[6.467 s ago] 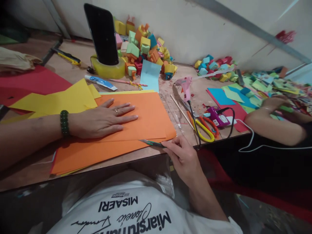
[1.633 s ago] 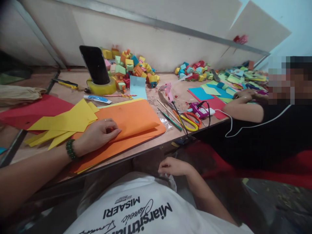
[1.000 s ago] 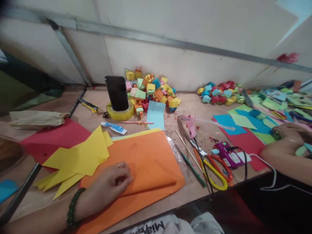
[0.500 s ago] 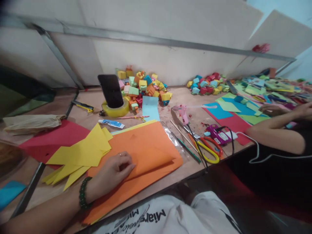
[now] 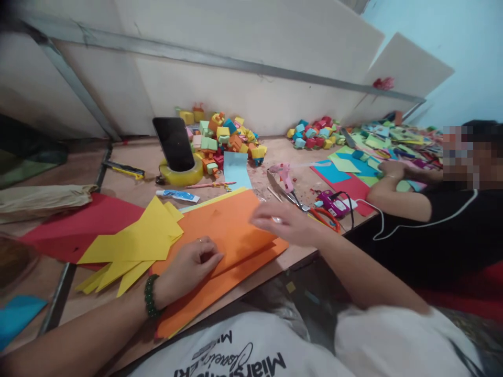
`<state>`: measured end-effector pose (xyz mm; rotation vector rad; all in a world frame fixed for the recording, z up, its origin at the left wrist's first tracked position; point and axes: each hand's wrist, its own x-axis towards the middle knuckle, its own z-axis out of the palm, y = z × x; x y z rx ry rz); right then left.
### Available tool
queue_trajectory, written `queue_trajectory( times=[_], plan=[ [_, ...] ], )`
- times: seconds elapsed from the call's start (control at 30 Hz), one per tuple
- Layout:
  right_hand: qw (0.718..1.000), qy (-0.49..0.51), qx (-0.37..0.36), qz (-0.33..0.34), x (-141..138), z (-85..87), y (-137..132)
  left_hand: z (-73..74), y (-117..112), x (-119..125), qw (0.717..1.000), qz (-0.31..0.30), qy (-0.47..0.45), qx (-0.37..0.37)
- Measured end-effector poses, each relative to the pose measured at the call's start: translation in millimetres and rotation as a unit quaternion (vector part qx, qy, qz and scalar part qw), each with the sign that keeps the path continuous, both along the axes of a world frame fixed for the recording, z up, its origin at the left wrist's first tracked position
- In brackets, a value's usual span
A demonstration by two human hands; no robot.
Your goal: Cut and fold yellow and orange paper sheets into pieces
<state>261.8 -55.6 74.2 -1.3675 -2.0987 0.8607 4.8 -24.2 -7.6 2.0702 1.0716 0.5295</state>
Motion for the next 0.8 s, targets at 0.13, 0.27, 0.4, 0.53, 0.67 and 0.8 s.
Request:
queue_trajectory(
  times=[0.13,0.27,0.4,0.53,0.67,0.8],
  plan=[
    [0.982,-0.165,0.065,0.064,-54.1,-0.2,89.6,4.6,-1.5,-0.1,1.000,0.003,0.001,-0.004],
    [0.934,-0.327,0.054,0.134,-92.6,-22.4,142.8,8.0,-3.0,0.2,1.000,0.006,0.003,-0.005],
    [0.922,-0.346,0.066,0.158,-96.1,-39.2,163.5,9.9,-2.9,0.2,1.000,0.005,0.011,-0.002],
    [0.915,-0.354,0.072,0.181,-91.0,-48.1,173.8,10.6,-5.4,-0.6,1.000,0.001,0.002,0.011],
    [0.907,-0.361,0.068,0.204,-86.5,-50.4,177.5,8.9,-9.8,1.4,0.999,0.001,0.006,0.043],
    [0.902,-0.359,0.057,0.234,-77.2,-48.4,177.2,7.3,-13.7,6.3,0.999,0.004,0.021,0.038]
  ],
)
